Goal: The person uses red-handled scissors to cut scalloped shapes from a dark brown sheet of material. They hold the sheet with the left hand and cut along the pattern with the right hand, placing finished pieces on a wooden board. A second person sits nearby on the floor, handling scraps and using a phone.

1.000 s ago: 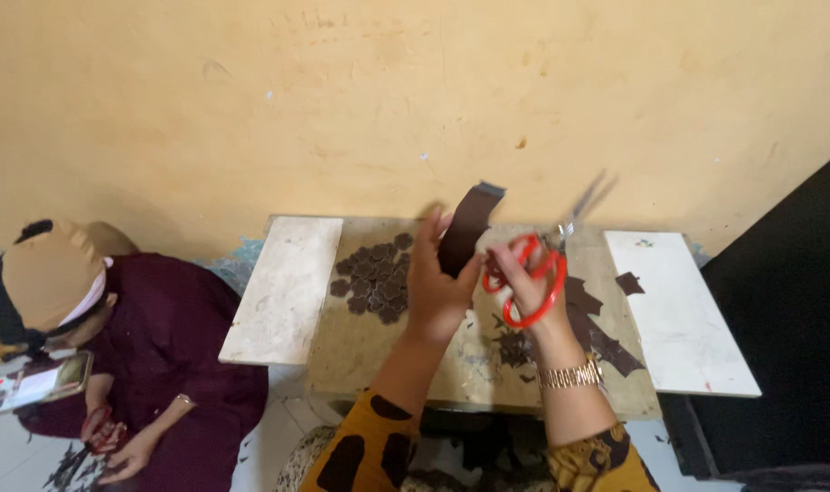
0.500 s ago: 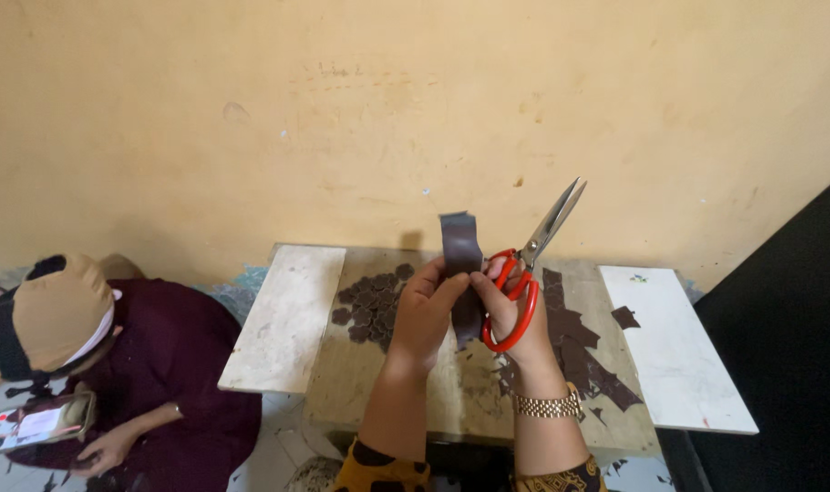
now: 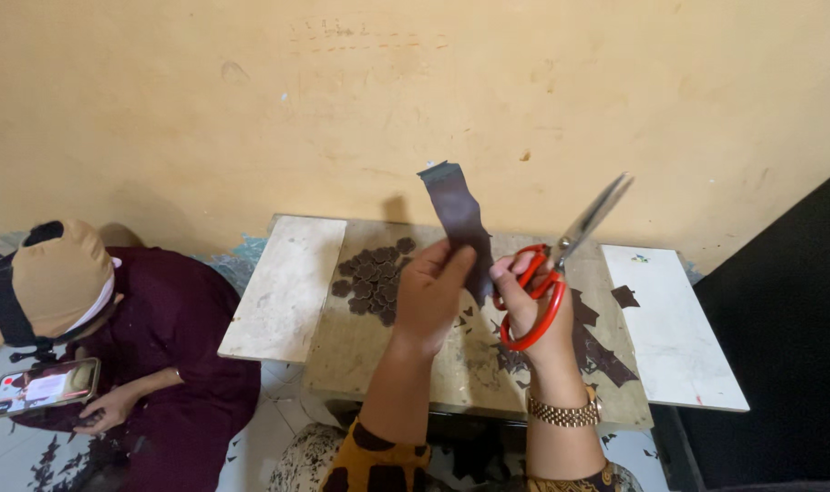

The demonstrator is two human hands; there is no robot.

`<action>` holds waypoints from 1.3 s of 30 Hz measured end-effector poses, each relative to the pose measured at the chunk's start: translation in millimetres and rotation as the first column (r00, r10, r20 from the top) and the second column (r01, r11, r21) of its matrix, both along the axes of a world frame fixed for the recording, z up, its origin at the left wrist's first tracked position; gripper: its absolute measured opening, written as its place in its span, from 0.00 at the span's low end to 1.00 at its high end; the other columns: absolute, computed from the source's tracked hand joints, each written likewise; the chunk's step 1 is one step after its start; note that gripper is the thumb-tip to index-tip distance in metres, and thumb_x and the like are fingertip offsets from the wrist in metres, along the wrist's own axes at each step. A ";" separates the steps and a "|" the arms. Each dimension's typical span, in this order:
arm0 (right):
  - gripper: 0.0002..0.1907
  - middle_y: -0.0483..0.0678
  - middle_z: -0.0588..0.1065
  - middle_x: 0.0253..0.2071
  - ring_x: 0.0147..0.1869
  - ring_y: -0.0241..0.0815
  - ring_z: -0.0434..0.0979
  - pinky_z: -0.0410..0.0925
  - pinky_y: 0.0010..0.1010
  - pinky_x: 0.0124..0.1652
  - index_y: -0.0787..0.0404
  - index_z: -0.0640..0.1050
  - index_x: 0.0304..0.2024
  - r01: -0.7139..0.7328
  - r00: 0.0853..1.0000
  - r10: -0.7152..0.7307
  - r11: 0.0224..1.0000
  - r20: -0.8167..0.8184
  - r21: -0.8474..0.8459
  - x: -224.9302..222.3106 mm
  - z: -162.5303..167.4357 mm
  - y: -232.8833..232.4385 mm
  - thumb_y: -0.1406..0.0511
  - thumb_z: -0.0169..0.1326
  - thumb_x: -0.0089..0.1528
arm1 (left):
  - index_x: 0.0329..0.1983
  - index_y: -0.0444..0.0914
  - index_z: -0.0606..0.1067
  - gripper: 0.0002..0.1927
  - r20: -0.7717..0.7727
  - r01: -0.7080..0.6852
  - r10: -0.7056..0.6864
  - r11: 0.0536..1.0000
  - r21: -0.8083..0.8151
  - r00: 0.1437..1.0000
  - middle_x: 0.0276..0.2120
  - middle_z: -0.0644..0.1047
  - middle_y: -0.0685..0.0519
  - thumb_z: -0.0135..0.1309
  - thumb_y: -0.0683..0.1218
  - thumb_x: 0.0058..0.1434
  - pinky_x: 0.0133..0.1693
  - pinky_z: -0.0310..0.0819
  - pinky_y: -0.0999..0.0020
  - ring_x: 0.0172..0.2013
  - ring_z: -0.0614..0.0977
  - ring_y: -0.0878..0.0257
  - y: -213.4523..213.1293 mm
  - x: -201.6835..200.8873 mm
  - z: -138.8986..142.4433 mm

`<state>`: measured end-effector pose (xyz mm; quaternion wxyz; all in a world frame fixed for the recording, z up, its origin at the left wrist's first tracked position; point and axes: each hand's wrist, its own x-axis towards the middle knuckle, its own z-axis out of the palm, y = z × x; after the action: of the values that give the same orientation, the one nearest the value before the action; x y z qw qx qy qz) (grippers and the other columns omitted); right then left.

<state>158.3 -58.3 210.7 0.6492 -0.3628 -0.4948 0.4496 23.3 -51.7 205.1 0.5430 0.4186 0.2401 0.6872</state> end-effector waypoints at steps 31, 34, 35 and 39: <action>0.19 0.43 0.70 0.35 0.34 0.31 0.66 0.59 0.21 0.34 0.62 0.73 0.41 -0.194 0.966 0.190 0.981 -0.173 -0.009 29.4 -44.9 -17.9 0.52 0.50 0.72 | 0.40 0.41 0.84 0.16 -0.373 -0.377 0.513 0.844 0.380 0.773 0.63 0.76 0.45 0.49 0.30 0.62 0.68 0.64 0.62 0.73 0.67 0.54 -2.0 8.8 3.7; 0.10 0.44 0.71 0.40 0.43 0.33 0.70 0.64 0.24 0.44 0.60 0.70 0.40 -0.117 0.988 0.118 0.993 -0.097 0.016 23.8 -39.4 -20.0 0.67 0.60 0.66 | 0.41 0.38 0.83 0.16 -0.384 -0.385 0.587 0.785 0.486 0.713 0.62 0.74 0.44 0.48 0.30 0.63 0.67 0.66 0.61 0.71 0.67 0.52 -3.7 11.1 3.3; 0.11 0.45 0.73 0.41 0.45 0.33 0.72 0.66 0.24 0.46 0.60 0.69 0.39 -0.064 0.994 0.066 0.998 -0.091 0.019 19.4 -36.9 -21.9 0.69 0.60 0.64 | 0.48 0.37 0.79 0.15 -0.317 -0.355 0.481 0.854 0.381 0.817 0.61 0.75 0.45 0.47 0.31 0.65 0.65 0.67 0.64 0.67 0.70 0.55 -2.8 13.5 3.3; 0.12 0.48 0.76 0.41 0.40 0.36 0.74 0.67 0.27 0.36 0.59 0.67 0.37 0.155 0.986 -0.153 0.988 0.061 -0.029 16.2 -19.0 -27.3 0.73 0.58 0.59 | 0.60 0.37 0.70 0.17 0.013 0.000 0.001 0.998 -0.069 1.000 0.47 0.80 0.48 0.44 0.39 0.69 0.48 0.76 0.71 0.46 0.81 0.63 6.4 19.1 2.5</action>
<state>174.5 -85.6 191.7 0.6609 -0.4238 -0.4764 0.3957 42.4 -45.3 207.6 0.5588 0.3949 0.2602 0.6813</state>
